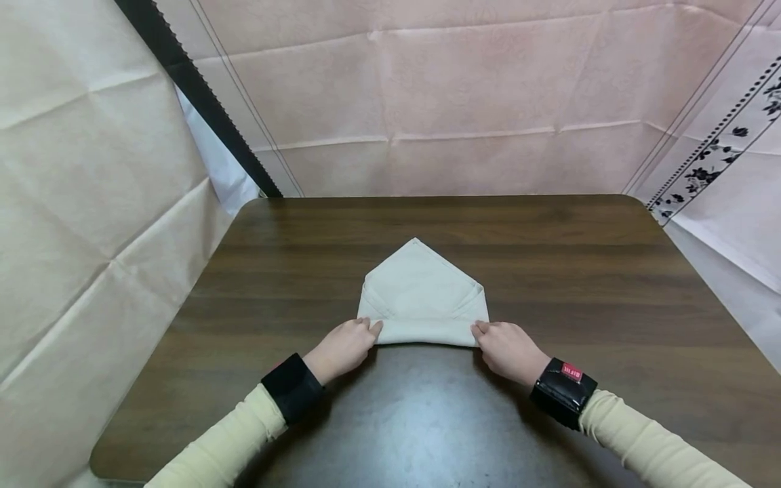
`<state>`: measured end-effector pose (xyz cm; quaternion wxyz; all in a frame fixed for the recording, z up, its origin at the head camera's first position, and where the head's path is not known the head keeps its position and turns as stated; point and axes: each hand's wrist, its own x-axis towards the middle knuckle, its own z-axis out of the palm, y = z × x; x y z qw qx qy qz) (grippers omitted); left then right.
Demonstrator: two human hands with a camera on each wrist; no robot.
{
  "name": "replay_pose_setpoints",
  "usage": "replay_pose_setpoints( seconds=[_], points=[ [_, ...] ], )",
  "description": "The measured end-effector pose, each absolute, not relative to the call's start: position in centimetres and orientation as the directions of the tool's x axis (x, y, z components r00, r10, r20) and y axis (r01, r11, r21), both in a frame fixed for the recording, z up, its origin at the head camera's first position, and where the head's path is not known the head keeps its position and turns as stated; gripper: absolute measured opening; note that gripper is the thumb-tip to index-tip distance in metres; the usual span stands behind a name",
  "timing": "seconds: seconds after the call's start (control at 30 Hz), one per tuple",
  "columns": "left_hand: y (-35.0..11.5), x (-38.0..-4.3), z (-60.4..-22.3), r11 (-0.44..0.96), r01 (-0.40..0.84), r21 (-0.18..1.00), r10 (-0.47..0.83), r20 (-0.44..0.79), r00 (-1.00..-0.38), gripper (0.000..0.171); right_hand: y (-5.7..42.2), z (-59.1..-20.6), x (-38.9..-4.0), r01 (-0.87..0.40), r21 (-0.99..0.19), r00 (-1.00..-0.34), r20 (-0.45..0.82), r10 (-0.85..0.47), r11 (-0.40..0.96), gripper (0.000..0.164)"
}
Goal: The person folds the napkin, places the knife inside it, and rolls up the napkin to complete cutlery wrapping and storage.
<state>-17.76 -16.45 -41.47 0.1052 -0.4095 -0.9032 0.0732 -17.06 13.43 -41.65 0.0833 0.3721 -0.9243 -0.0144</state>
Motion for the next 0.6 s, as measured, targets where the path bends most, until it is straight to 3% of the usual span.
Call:
replay_pose_setpoints(
  seconds=[0.43, 0.6],
  points=[
    [-16.4, -16.4, -40.6, 0.677, 0.732, -0.075, 0.736, 0.064, -0.674, 0.032, 14.1, -41.8, -15.4, -0.709, 0.054, -0.680, 0.212, -0.702, 0.703, 0.019],
    [-16.7, -16.0, -40.2, 0.642, 0.766, 0.030, 0.765, 0.038, -0.643, 0.018, 14.3, -41.5, -14.8, -0.718, -0.009, -0.684, 0.192, -0.703, 0.696, 0.010]
  ],
)
